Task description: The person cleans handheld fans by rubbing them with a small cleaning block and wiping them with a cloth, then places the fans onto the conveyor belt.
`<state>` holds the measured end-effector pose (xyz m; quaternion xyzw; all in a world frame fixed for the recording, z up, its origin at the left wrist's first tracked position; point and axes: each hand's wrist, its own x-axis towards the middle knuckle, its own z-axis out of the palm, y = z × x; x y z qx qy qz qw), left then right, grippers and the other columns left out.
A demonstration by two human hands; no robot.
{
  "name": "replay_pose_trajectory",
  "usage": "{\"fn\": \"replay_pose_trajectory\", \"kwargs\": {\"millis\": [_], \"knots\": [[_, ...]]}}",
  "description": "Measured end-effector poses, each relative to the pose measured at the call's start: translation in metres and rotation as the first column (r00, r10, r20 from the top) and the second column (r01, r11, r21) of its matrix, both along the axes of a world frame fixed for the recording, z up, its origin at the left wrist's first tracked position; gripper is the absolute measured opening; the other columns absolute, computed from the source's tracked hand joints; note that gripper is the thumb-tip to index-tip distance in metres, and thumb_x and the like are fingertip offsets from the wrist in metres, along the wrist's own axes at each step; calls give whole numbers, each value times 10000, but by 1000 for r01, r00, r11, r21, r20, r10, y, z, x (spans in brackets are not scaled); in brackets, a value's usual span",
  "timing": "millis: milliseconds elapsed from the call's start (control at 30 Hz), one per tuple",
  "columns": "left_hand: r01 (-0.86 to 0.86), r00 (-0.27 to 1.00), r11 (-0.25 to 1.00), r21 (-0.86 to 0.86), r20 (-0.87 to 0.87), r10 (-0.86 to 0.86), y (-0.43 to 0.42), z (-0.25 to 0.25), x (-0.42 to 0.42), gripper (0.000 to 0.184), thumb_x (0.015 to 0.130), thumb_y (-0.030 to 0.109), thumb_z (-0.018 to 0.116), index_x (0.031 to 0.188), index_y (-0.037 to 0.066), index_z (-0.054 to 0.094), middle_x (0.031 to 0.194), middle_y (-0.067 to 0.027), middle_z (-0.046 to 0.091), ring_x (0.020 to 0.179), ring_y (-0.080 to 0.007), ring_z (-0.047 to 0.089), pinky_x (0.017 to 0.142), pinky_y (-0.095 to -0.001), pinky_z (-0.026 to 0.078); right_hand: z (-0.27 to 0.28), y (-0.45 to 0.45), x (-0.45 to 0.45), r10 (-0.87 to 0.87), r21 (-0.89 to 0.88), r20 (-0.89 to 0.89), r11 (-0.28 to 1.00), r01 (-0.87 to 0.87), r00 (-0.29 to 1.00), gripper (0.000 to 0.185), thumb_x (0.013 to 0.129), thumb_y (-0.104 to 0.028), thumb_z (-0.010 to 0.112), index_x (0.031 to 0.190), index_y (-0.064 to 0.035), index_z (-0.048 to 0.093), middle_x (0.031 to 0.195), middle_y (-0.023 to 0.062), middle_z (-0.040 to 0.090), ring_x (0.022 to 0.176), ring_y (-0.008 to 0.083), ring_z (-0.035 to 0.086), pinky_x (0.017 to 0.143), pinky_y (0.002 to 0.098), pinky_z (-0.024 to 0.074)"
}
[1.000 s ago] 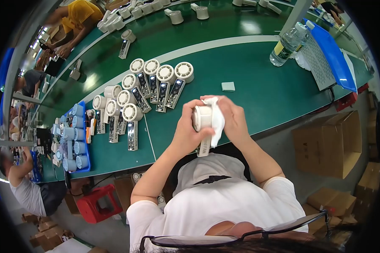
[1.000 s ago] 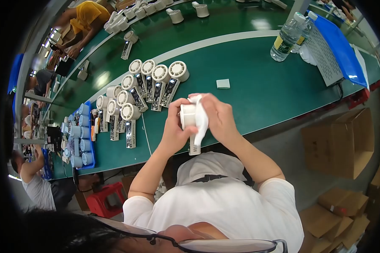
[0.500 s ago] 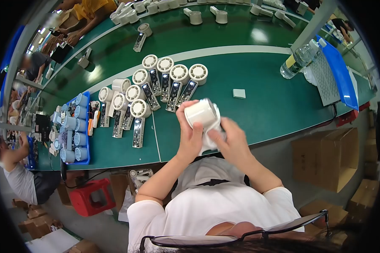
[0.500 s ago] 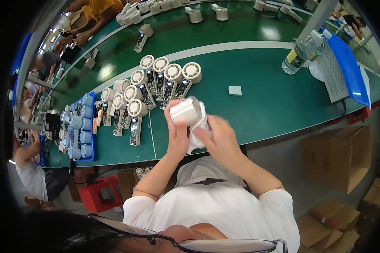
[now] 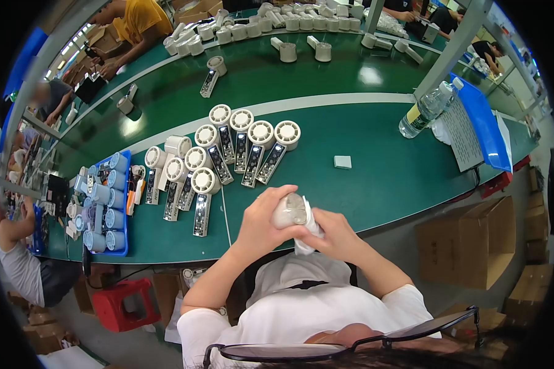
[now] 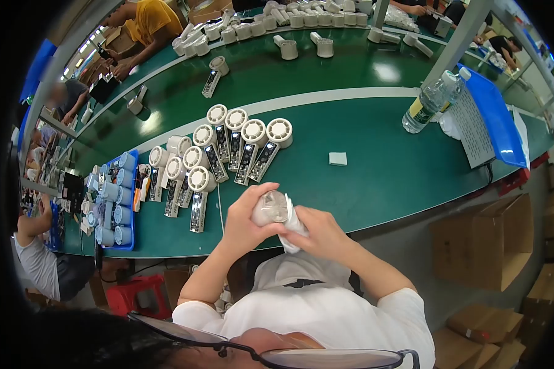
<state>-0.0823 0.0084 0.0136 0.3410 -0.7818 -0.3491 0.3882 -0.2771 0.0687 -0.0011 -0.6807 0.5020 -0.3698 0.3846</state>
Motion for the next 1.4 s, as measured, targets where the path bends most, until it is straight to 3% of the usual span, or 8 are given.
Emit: {"fn": "replay_pose_trajectory", "kwargs": {"millis": [133,267,433,600,733,800,933,1400], "knots": [[-100,958,949,298,-228,173,-5,10,27,673,685,239,845,1274,46,582,1144,-99,659,1028,-198,645,902,-327,516,0,9,-14,123,2,-177,992,-124,977,322,845,-280,718,965,-11,588,840,166,628,753,361,626,659,426,489],[-38,989,999,-8,-142,37,14,-10,-3,618,664,128,855,1229,76,611,1118,-124,660,1007,-279,657,907,-340,516,12,-4,4,128,-15,-174,991,-133,976,325,859,-278,694,961,8,580,838,186,634,772,386,621,684,449,488],[-185,938,934,306,-230,261,1,-10,40,502,737,71,769,1212,50,606,1068,-114,673,953,-201,668,845,-308,529,9,-1,-4,216,11,-240,976,-220,946,314,873,-255,671,980,17,557,868,198,625,788,388,618,714,461,488],[-261,959,965,17,-113,261,8,-13,10,488,749,131,789,1196,49,611,1062,-112,668,924,-198,659,829,-309,516,7,-15,20,110,-225,-433,948,-226,895,342,886,-185,667,1091,60,544,1007,218,613,889,371,608,773,438,491],[-320,854,837,444,-246,458,-4,-12,32,351,892,174,709,1200,48,598,1041,-74,649,906,-129,616,802,-289,510,2,-14,1,11,-236,-610,952,-195,792,450,918,-239,628,1199,95,516,979,195,624,908,325,616,829,386,482],[-353,830,790,501,-221,511,-9,-24,39,352,929,238,681,1207,47,579,1020,-75,642,905,-124,599,807,-281,498,-6,-14,-16,244,339,-36,915,-218,969,429,993,-274,549,1242,73,507,1101,180,641,974,278,632,883,346,477],[-346,810,755,557,-229,540,-11,-27,36,378,955,299,648,1223,48,558,1011,-73,632,910,-125,582,809,-274,485,-40,-2,-15,42,384,572,869,-313,819,499,1061,-345,399,1378,39,431,1292,131,594,1103,226,615,980,335,460],[87,963,954,287,-269,-7,22,-55,39,741,753,88,813,1379,88,416,1441,-200,413,1304,-288,473,1062,-403,415,-38,-9,-29,-172,303,881,920,-248,440,671,1023,-441,424,1488,8,244,1441,321,397,1188,332,590,1042,428,444]]}}
